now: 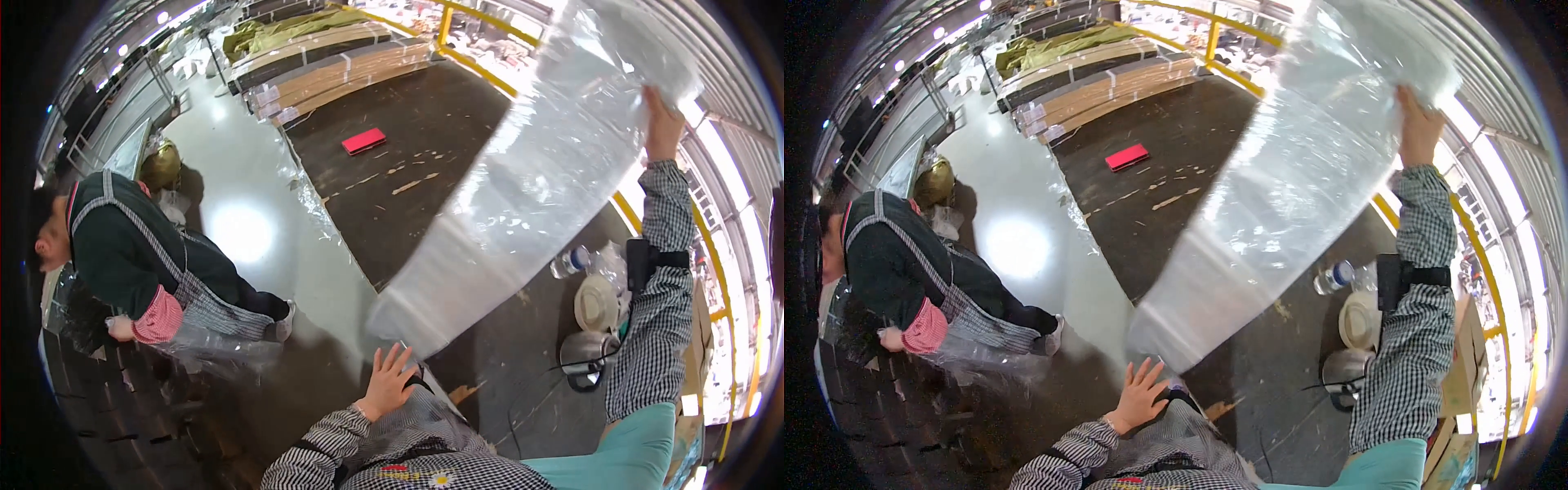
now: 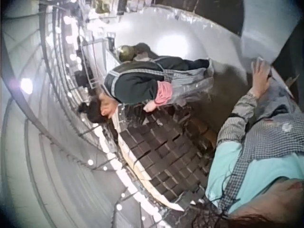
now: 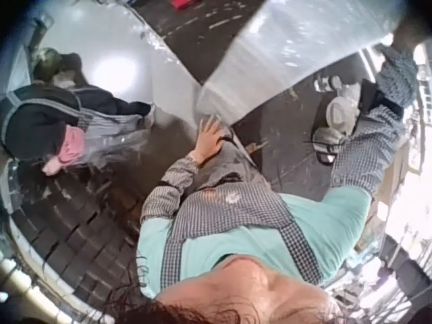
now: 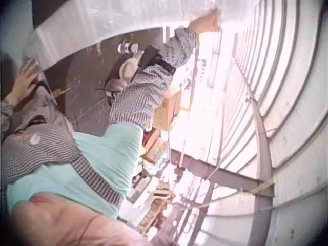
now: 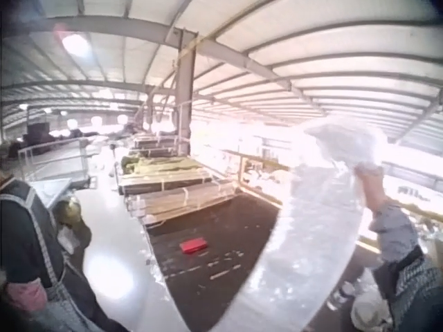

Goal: The recorder is wrapping long rectangular objects in plastic bags or sleeves and organizing them.

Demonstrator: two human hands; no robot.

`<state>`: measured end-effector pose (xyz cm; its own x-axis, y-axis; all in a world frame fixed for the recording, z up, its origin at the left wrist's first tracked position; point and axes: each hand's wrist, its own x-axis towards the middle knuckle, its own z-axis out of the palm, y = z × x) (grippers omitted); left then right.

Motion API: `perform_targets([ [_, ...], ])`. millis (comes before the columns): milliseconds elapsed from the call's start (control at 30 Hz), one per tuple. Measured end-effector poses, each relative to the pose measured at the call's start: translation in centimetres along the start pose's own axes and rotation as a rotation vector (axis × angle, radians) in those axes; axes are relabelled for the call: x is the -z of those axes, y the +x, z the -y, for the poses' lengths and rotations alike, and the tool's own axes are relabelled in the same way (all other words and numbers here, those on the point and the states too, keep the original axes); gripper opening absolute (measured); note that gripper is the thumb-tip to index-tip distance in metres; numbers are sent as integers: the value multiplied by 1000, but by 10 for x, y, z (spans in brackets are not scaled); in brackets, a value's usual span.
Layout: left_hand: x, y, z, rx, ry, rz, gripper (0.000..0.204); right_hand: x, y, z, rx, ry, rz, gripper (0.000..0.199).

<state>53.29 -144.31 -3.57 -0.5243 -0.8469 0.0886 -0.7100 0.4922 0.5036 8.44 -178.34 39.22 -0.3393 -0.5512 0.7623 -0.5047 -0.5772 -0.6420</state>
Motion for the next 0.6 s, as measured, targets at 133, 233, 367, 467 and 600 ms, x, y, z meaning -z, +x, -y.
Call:
perform_targets([
  [133, -38, 84, 25, 29, 102, 219, 70, 41, 15, -223, 440, -996, 182, 29],
  [233, -48, 106, 62, 180, 163, 383, 69, -37, -73, -328, -375, -575, 18, 60],
  [367, -60, 175, 48, 24, 125, 477, 73, 135, -49, -500, 463, -1343, 112, 38],
  [467, -54, 170, 51, 104, 104, 481, 77, 157, -31, -555, 214, -1660, 76, 34],
  [600, -79, 205, 42, 46, 55, 433, 82, 231, 47, -597, -122, -1642, -2, 36],
])
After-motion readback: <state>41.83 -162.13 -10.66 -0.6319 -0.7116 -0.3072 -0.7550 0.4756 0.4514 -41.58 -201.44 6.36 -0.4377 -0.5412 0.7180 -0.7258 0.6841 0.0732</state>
